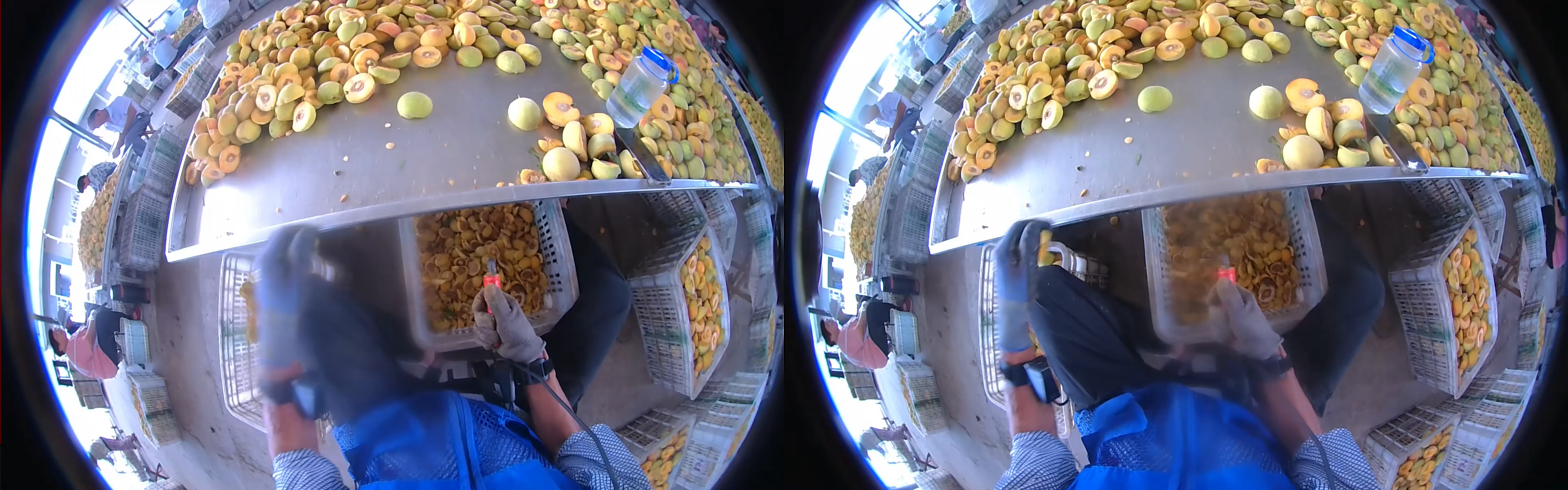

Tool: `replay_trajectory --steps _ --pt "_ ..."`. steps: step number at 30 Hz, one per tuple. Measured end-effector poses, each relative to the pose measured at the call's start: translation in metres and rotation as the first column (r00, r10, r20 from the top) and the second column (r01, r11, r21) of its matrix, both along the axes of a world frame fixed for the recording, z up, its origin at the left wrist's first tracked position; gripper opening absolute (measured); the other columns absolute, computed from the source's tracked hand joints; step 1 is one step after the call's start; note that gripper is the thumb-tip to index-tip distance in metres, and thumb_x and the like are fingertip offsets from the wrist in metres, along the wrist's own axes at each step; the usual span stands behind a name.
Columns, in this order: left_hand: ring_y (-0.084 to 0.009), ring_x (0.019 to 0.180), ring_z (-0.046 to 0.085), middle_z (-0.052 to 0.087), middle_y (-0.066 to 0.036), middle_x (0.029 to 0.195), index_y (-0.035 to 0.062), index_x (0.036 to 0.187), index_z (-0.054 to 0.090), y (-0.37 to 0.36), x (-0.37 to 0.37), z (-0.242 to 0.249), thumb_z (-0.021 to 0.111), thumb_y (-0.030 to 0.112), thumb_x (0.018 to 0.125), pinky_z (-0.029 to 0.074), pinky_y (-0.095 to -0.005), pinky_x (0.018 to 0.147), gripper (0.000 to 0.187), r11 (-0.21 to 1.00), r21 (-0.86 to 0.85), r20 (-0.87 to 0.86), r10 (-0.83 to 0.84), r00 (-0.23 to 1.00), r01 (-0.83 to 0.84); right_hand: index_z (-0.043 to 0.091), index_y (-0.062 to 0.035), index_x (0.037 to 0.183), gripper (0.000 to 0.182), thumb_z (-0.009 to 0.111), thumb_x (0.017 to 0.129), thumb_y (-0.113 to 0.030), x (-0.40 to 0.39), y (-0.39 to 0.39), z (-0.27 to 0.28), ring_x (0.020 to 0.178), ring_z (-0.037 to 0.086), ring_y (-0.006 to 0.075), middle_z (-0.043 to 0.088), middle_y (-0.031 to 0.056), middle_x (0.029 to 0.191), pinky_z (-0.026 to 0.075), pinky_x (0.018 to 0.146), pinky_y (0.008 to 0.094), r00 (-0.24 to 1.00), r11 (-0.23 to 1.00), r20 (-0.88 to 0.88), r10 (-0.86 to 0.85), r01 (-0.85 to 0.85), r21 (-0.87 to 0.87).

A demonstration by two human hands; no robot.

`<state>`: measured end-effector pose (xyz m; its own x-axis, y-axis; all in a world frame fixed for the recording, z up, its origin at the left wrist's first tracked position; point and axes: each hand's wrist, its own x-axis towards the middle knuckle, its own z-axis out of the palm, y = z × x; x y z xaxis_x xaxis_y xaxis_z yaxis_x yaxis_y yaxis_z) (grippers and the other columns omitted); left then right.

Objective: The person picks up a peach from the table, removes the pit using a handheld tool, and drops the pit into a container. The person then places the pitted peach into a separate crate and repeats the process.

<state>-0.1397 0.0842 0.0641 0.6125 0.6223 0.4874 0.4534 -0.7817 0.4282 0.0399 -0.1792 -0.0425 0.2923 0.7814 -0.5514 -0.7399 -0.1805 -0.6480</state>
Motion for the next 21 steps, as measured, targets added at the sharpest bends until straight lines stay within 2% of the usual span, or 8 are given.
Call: replay_trajectory --steps 2,5,8,15,17,18,20,21 --pt "-0.0329 0.079 0.064 0.066 -0.016 0.09 0.0015 0.094 0.067 0.016 -0.033 0.045 0.066 0.019 0.085 0.05 -0.0384 0.071 0.019 0.985 -0.021 -0.344 0.151 0.927 -0.169 0.051 -0.0115 0.087 0.041 0.048 0.096 -0.051 0.002 0.003 -0.003 0.041 0.034 0.008 0.039 -0.0046 0.056 0.027 0.039 0.0254 0.997 0.998 -0.059 -0.044 0.04 -0.054" --pt "-0.0322 0.082 0.064 0.066 -0.014 0.089 0.0021 0.091 0.067 0.051 -0.074 0.052 0.068 0.019 0.083 0.05 -0.0396 0.073 0.019 0.971 0.199 -0.605 0.226 0.764 -0.13 0.051 -0.0113 0.085 0.041 0.049 0.095 -0.05 0.005 0.009 -0.02 0.039 0.032 0.0087 0.038 -0.0045 0.054 0.027 0.038 0.0265 0.999 0.989 0.051 -0.017 0.024 -0.143" --pt "-0.0296 0.081 0.064 0.066 -0.012 0.092 0.0071 0.094 0.068 0.062 -0.011 0.066 0.07 0.022 0.082 0.05 -0.0381 0.072 0.02 0.996 0.021 -0.319 0.093 0.943 -0.092 0.051 -0.0106 0.083 0.04 0.051 0.095 -0.049 0.001 0.023 -0.02 0.037 0.032 0.0083 0.039 -0.0038 0.053 0.026 0.038 0.026 0.999 0.987 0.026 -0.018 0.022 -0.16" --pt "-0.0357 0.103 0.057 0.058 -0.017 0.115 0.0121 0.122 0.055 0.118 0.213 0.007 0.068 0.043 0.082 0.046 -0.043 0.088 0.052 0.944 -0.078 -0.311 -0.327 0.892 0.319 0.055 -0.0092 0.087 0.035 0.051 0.096 -0.042 -0.017 0.023 -0.083 0.039 0.039 0.0084 0.044 -0.002 0.052 0.027 0.038 0.0249 0.88 0.989 0.47 0.073 -0.004 -0.145" --pt "-0.0352 0.105 0.057 0.059 -0.018 0.113 0.009 0.12 0.056 0.142 0.248 -0.036 0.069 0.042 0.081 0.046 -0.0424 0.09 0.053 0.907 0.011 -0.384 -0.386 0.839 0.422 0.059 -0.0019 0.111 0.035 0.048 0.097 -0.032 -0.022 0.029 -0.059 0.078 0.06 0.0356 0.065 0.0197 0.088 0.049 0.072 0.0412 0.832 0.908 0.487 0.266 -0.048 -0.415" --pt "-0.0342 0.106 0.058 0.06 -0.017 0.115 0.0096 0.121 0.055 0.143 0.254 -0.042 0.068 0.041 0.081 0.046 -0.0422 0.091 0.052 0.924 0.017 -0.355 -0.352 0.866 0.382 0.058 0.0003 0.109 0.037 0.049 0.096 -0.033 -0.023 0.02 -0.059 0.08 0.061 0.0346 0.064 0.0214 0.089 0.048 0.073 0.0399 0.608 0.905 0.701 0.372 -0.071 -0.419" --pt "-0.032 0.105 0.06 0.062 -0.016 0.115 0.0111 0.122 0.055 0.14 0.263 -0.05 0.068 0.035 0.082 0.047 -0.041 0.09 0.048 0.933 -0.036 -0.274 -0.354 0.894 0.358 0.058 -0.0015 0.106 0.037 0.05 0.095 -0.036 -0.022 0.021 -0.063 0.074 0.063 0.0309 0.064 0.0186 0.081 0.048 0.067 0.0383 0.562 0.965 0.809 0.173 0.066 -0.252" --pt "-0.0275 0.102 0.061 0.063 -0.016 0.11 0.0091 0.124 0.054 0.139 0.259 -0.054 0.067 0.032 0.085 0.048 -0.0382 0.086 0.047 0.924 -0.067 -0.177 -0.382 0.907 0.376 0.059 -0.0031 0.105 0.037 0.049 0.094 -0.037 -0.017 0.02 -0.05 0.07 0.063 0.0289 0.063 0.0163 0.077 0.047 0.064 0.038 0.699 0.963 0.699 0.152 0.054 -0.263"
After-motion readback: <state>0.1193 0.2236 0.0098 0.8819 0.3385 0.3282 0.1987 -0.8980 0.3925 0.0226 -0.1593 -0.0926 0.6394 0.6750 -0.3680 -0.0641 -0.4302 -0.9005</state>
